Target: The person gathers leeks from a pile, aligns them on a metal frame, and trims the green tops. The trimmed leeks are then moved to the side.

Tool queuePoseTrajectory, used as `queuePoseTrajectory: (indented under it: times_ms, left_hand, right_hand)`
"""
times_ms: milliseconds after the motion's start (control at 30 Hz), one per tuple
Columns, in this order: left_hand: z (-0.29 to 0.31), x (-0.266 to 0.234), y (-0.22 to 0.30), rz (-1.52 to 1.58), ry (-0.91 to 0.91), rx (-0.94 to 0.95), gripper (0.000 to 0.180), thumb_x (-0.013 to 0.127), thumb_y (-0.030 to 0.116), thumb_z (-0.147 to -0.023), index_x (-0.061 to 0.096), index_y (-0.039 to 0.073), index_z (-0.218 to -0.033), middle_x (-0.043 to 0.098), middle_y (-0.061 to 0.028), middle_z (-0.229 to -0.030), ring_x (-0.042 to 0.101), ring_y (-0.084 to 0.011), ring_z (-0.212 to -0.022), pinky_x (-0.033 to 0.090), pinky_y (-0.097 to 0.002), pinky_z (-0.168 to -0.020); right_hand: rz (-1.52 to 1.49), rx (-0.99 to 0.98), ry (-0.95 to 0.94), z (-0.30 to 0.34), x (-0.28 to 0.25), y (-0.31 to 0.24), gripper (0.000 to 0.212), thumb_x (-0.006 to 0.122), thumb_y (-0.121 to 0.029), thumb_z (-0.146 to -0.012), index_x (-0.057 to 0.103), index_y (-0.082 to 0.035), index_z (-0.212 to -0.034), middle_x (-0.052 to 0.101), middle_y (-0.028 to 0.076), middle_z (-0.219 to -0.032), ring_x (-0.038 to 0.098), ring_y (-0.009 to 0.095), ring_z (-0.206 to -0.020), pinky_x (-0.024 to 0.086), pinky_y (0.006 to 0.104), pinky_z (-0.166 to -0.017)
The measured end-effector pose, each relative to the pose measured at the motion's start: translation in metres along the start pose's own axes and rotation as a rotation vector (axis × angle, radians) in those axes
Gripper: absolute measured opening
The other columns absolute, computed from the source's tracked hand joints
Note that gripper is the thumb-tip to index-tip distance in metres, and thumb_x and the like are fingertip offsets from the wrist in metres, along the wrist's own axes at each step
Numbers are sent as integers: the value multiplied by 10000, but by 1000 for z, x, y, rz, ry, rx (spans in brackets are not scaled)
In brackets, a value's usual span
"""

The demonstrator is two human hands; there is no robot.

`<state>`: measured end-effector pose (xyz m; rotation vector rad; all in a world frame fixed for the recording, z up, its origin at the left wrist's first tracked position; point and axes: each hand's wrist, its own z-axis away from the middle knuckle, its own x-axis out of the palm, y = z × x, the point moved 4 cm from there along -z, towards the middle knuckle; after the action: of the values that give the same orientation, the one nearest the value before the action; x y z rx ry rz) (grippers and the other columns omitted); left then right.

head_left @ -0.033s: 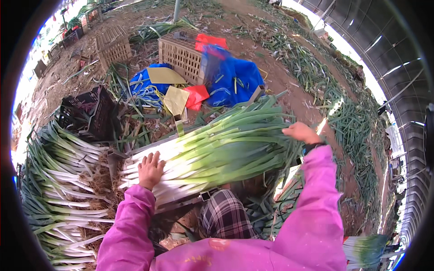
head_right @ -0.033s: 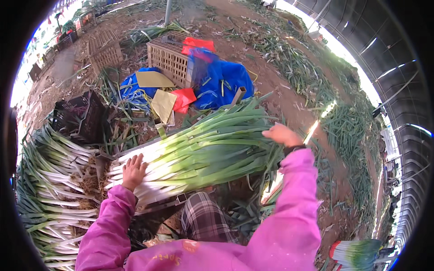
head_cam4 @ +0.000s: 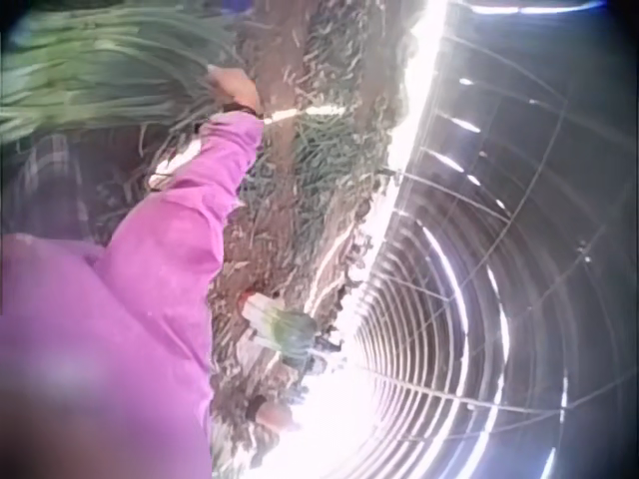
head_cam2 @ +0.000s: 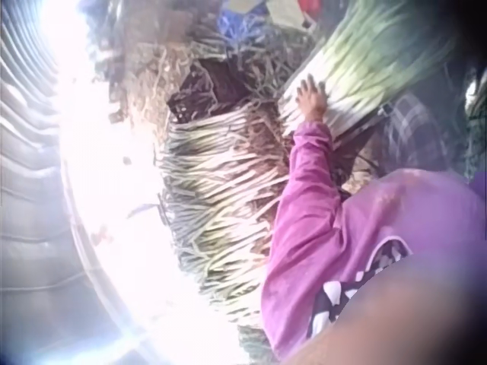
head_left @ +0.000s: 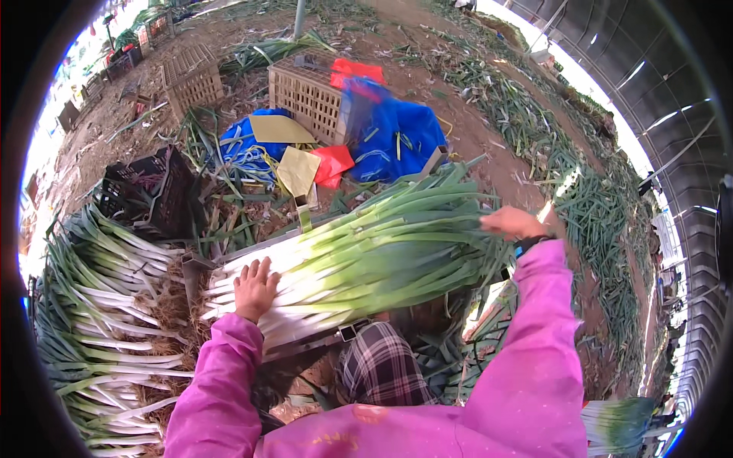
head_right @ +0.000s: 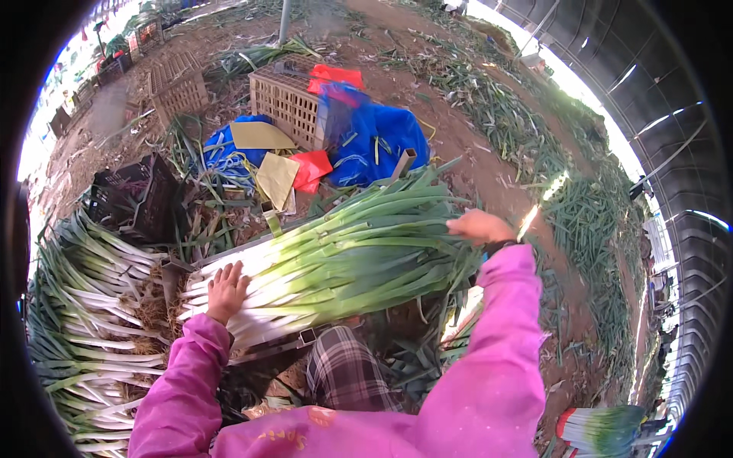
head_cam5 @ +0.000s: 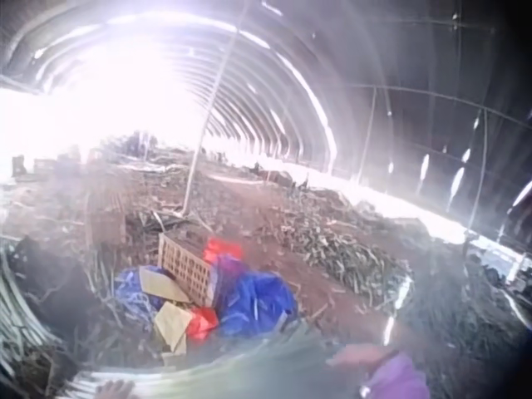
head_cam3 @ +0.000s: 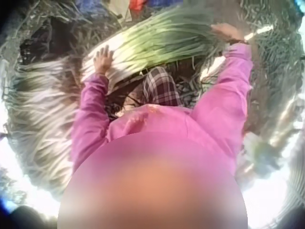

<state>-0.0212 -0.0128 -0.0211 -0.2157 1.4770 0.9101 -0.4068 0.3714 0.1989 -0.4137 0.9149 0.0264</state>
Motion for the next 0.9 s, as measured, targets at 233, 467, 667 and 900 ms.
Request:
queuePoseTrajectory:
  times_ms: [233, 467, 667, 900]
  left_hand:
    - [-1, -4, 12, 31, -36, -19, 555, 462, 447, -909, 412, 205, -1405, 394, -134, -1456, 330, -400, -1344, 251, -554, -1069]
    - [-6, -13, 24, 97, -106, -37, 558, 431, 451, -921, 402, 218, -1427, 390, -136, -1463, 309, -365, -1370, 209, -539, -1116]
    - [-18, 42, -23, -191, 256, 352, 425, 524, 330, -888, 563, 81, -1229, 570, -100, -1227, 509, -338, -1161, 433, -477, -917]
    - [-10, -103, -43, 69, -102, 254, 316, 548, 357, -878, 697, 124, -1031, 671, -111, -1024, 633, -307, -975, 504, -405, -856]
  right_hand:
    - [645, 125, 719, -16, -81, 3, 224, 569, -197, -827, 708, -39, -904, 696, 161, -906, 665, 365, -877, 525, 471, -765]
    - [136, -988, 325, -37, 127, -196, 353, 539, -375, -875, 691, -85, -1008, 677, 121, -1048, 617, 348, -1000, 465, 467, -895]
    - [515, -1030, 433, -38, 256, -204, 464, 635, -468, -803, 670, -135, -1124, 631, 128, -1131, 552, 331, -1085, 328, 517, -1033]
    - [545, -923, 346, -46, 247, -189, 429, 645, -401, -790, 654, -124, -1118, 610, 99, -1103, 506, 309, -1096, 298, 507, -1059]
